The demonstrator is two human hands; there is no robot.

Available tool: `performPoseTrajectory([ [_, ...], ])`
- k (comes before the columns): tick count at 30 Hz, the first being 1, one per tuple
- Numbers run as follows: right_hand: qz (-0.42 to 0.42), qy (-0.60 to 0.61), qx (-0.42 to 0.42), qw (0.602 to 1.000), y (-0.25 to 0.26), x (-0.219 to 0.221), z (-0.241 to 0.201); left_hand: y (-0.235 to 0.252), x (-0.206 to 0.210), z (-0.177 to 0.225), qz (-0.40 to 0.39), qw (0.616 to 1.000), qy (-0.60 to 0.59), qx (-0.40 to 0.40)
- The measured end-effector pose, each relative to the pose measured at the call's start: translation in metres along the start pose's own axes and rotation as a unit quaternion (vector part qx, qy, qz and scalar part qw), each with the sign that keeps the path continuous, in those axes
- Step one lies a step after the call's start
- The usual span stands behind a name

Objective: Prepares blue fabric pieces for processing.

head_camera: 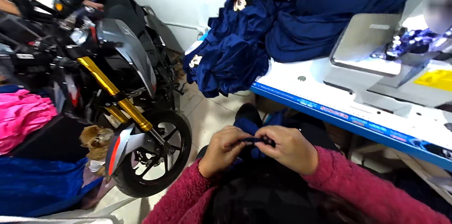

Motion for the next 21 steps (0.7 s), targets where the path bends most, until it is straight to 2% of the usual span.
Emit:
performPoseTrajectory([
  [6,-0.004,0.013,0.012,1.000,0.001,-0.004,0.000,-0.001,-0.006,-0.011,0.033,0.997,-0.061,-0.037],
  [12,0.004,0.076,0.051,0.996,0.002,-0.009,0.007,-0.002,-0.012,-0.013,0.059,0.993,-0.088,-0.056],
  [18,0.050,0.118,0.055,0.990,0.003,-0.011,0.006,0.001,-0.015,-0.002,0.064,0.997,-0.031,-0.032],
  [21,0.056,0.166,0.092,0.980,0.000,-0.005,0.011,0.001,-0.015,0.002,0.060,0.998,-0.017,-0.023],
])
Point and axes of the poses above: each hand's wrist, its own y-axis towards the middle knuckle, its own x-axis out of the palm, z = x × y, the point moved 10 cm from there along y, towards the middle knuckle, and after that the axes turned 3 degrees about y, right-handed, at the moved point
